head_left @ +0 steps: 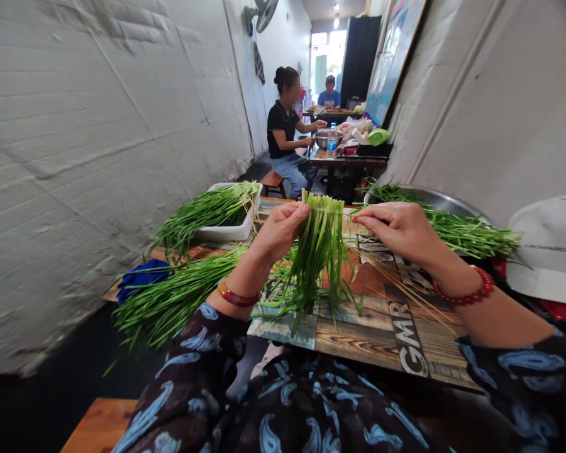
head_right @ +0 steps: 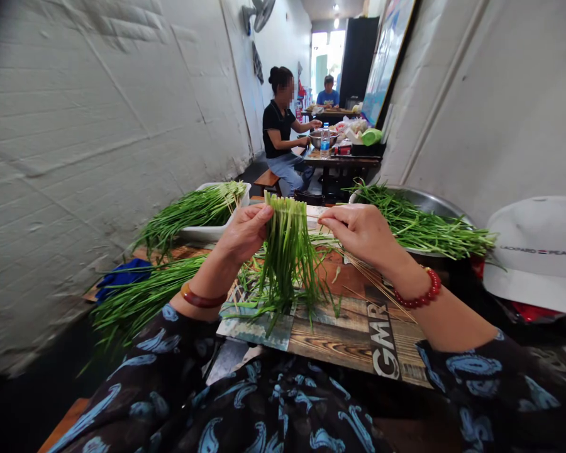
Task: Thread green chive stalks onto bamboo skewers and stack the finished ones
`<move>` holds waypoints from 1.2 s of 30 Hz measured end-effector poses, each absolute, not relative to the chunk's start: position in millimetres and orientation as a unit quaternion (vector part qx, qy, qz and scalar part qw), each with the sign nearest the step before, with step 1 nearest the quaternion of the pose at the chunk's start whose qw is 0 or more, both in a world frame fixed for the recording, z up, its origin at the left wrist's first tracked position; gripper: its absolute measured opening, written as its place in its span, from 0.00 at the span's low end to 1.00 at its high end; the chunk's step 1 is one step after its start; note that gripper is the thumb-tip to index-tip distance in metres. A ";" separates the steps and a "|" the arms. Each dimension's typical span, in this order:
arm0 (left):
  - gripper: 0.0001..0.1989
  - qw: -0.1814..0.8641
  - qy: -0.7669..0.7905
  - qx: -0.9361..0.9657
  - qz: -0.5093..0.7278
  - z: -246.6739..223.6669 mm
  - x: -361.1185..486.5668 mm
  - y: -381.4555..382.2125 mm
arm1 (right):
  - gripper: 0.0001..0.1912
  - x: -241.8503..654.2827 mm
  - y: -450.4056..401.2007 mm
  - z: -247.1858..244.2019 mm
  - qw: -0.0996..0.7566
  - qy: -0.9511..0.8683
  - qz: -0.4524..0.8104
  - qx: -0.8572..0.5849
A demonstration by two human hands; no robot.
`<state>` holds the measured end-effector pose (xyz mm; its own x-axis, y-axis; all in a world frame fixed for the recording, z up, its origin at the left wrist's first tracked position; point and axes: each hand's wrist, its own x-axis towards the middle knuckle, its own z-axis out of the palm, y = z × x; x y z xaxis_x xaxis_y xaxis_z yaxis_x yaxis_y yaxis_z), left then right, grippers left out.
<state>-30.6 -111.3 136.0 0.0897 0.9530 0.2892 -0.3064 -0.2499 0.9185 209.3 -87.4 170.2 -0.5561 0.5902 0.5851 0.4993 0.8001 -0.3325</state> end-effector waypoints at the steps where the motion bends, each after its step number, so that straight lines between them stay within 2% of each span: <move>1: 0.16 0.526 0.312 0.514 0.601 136.6 -30.3 -111.6 | 0.12 208.8 -87.0 170.0 0.356 -0.880 0.067 -0.307; 16: 0.18 0.505 0.314 0.515 0.618 136.3 -29.9 -113.3 | 0.14 202.7 -89.4 170.5 0.354 -0.884 0.068 -0.297; 31: 0.17 0.545 0.280 0.538 0.580 131.6 -18.0 -115.4 | 0.14 194.2 -91.4 175.4 0.341 -0.897 0.054 -0.276; 36: 0.16 0.539 0.324 0.532 0.567 128.7 -14.6 -114.6 | 0.13 193.1 -88.7 173.9 0.340 -0.895 0.061 -0.281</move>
